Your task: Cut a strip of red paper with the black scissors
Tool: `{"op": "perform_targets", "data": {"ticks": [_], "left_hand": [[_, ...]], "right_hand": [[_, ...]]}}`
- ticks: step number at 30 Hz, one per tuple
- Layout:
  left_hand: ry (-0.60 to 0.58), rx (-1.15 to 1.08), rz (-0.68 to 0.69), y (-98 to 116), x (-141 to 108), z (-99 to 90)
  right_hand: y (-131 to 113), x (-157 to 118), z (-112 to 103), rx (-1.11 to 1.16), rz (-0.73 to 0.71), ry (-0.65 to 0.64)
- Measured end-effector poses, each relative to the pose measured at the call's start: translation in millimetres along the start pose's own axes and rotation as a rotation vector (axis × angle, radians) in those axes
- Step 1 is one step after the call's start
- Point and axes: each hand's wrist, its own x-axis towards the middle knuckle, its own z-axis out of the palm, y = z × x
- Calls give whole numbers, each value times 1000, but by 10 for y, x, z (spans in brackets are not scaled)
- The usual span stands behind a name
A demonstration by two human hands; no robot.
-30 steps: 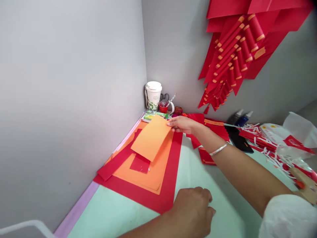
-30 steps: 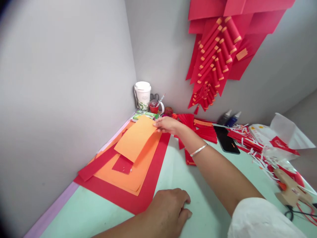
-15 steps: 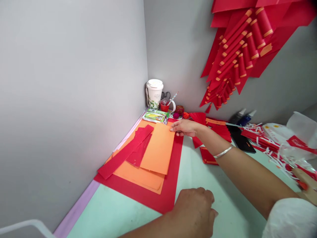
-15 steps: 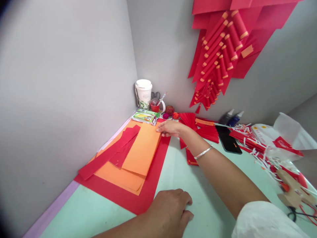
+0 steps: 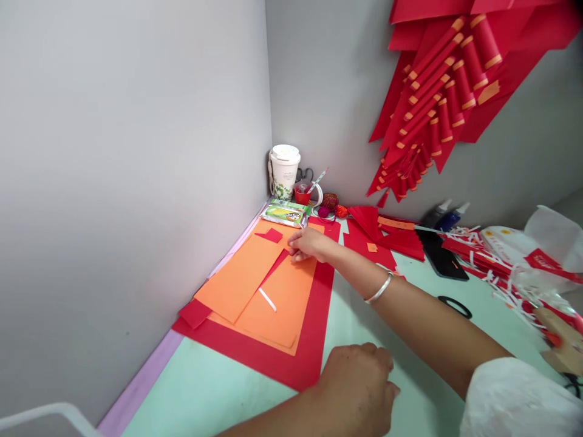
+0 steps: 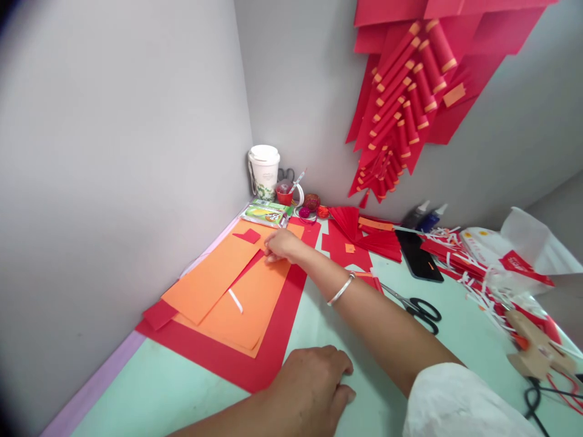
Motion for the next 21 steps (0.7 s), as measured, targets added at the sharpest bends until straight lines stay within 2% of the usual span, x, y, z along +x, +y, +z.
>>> {"op": "perform_targets", "data": {"ticks": [5,9,14,21], "left_hand": [[8,-17,-21,-2,0,-7],[-5,-20,-40,18,-1,-26],[9,-21,-28,45,-5,-38],[47,26,2,52,-14,-36]], "right_hand": [[-152,-25,92,-392,38,55],[-278,-15,189,-607,27,63],[-335,-11,238,-750,9,56],[-344,59,295,-818,-92,49]]}}
